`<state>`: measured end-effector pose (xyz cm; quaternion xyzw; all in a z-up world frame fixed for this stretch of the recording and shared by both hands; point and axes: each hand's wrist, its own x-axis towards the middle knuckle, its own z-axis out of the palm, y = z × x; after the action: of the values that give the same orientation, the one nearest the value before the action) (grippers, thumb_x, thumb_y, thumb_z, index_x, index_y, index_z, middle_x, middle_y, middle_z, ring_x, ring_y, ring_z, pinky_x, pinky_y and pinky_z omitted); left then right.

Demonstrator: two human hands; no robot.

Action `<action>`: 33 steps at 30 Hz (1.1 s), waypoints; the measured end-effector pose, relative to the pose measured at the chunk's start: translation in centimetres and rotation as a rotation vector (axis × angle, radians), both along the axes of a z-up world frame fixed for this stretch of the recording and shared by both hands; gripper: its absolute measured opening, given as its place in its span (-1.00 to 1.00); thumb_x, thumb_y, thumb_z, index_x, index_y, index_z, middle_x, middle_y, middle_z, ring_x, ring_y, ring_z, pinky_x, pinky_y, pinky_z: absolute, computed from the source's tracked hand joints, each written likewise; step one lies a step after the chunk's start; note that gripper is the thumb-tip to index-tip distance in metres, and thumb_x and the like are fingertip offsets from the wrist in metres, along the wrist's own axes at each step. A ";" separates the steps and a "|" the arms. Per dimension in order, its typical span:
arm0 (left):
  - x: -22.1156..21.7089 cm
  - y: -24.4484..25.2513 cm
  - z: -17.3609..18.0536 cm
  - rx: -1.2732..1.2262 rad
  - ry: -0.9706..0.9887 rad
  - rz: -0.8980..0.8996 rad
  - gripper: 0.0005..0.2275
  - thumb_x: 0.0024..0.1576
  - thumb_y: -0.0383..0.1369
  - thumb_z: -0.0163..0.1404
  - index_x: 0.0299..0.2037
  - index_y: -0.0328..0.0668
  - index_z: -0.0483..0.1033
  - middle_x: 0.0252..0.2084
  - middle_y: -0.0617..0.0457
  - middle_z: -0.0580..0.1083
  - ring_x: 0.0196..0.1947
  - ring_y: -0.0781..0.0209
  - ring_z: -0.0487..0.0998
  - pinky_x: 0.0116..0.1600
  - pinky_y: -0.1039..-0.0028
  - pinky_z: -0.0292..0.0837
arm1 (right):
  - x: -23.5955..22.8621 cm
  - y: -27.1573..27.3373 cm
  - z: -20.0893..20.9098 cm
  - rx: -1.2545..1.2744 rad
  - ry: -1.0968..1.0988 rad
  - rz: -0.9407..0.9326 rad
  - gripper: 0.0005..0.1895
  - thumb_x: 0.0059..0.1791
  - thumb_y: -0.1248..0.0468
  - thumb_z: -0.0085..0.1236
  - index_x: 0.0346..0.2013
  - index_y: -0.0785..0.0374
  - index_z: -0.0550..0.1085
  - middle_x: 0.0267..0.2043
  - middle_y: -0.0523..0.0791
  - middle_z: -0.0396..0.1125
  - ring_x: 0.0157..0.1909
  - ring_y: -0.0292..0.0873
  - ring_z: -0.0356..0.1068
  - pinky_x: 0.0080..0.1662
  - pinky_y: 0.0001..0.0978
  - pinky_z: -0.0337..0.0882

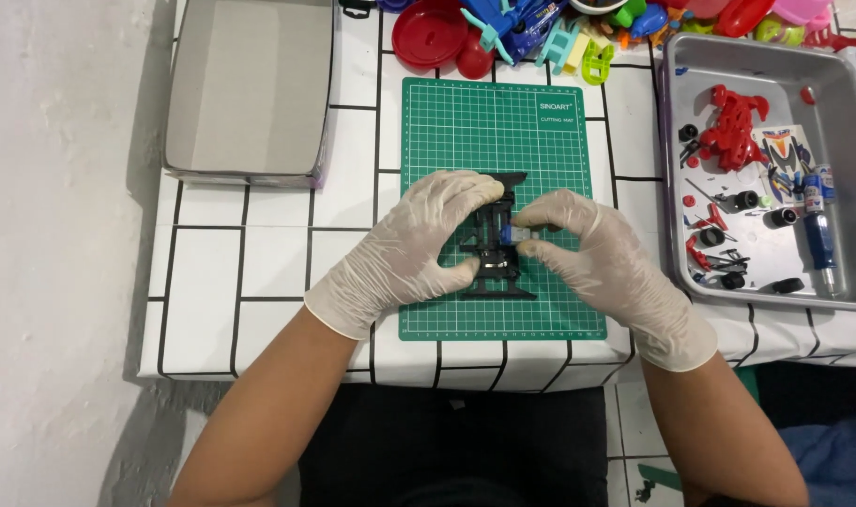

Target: The person assembles a black plastic toy frame on a green cutting mat. They insert a small blue and white battery into the frame, attach a black plastic piece, and then place a small figurine into the assembly.

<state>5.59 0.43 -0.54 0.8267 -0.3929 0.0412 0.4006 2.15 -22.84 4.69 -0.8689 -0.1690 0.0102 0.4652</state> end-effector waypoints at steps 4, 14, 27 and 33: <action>0.0 0.0 0.2 0.173 0.002 -0.023 -0.23 -0.05 -0.10 0.21 0.40 -0.07 0.19 0.40 -0.03 0.27 0.47 0.02 0.15 0.56 0.06 -0.18 | -0.9 1.1 0.8 -0.086 0.001 0.036 -0.73 -0.10 0.49 0.29 -0.11 0.28 0.60 -0.15 0.05 0.46 0.00 0.10 0.49 0.09 0.02 0.45; 0.2 -0.6 -1.1 0.332 -0.074 -0.030 -0.32 -0.02 0.07 0.16 0.30 0.02 0.30 0.31 0.07 0.29 0.46 0.07 0.12 0.57 0.09 -0.18 | -0.8 1.4 -0.9 -0.351 -0.065 0.104 -0.76 -0.07 0.38 0.30 -0.10 0.17 0.59 -0.16 -0.06 0.43 0.04 0.02 0.48 0.09 -0.11 0.47; 0.5 -0.6 -2.1 0.283 -0.068 -0.029 -0.45 -0.01 0.06 0.16 0.16 0.10 0.41 0.24 0.13 0.29 0.45 0.10 0.12 0.56 0.08 -0.19 | -0.6 1.6 -1.0 -0.451 -0.060 0.100 -0.78 -0.05 0.36 0.27 -0.10 0.13 0.59 -0.14 -0.10 0.42 0.07 -0.03 0.46 0.11 -0.16 0.45; 0.5 -0.5 -2.0 0.280 -0.064 -0.033 -0.45 -0.02 0.06 0.19 0.15 0.10 0.41 0.22 0.14 0.30 0.44 0.09 0.13 0.56 0.07 -0.17 | -0.6 1.9 -0.6 -0.441 -0.060 0.105 -0.79 -0.05 0.37 0.28 -0.12 0.14 0.60 -0.16 -0.09 0.44 0.06 -0.03 0.47 0.11 -0.16 0.46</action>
<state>6.12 -0.06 -2.57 0.8661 -0.4211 0.0057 0.2691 1.59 -20.98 4.07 -0.9394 -0.2214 0.0453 0.2578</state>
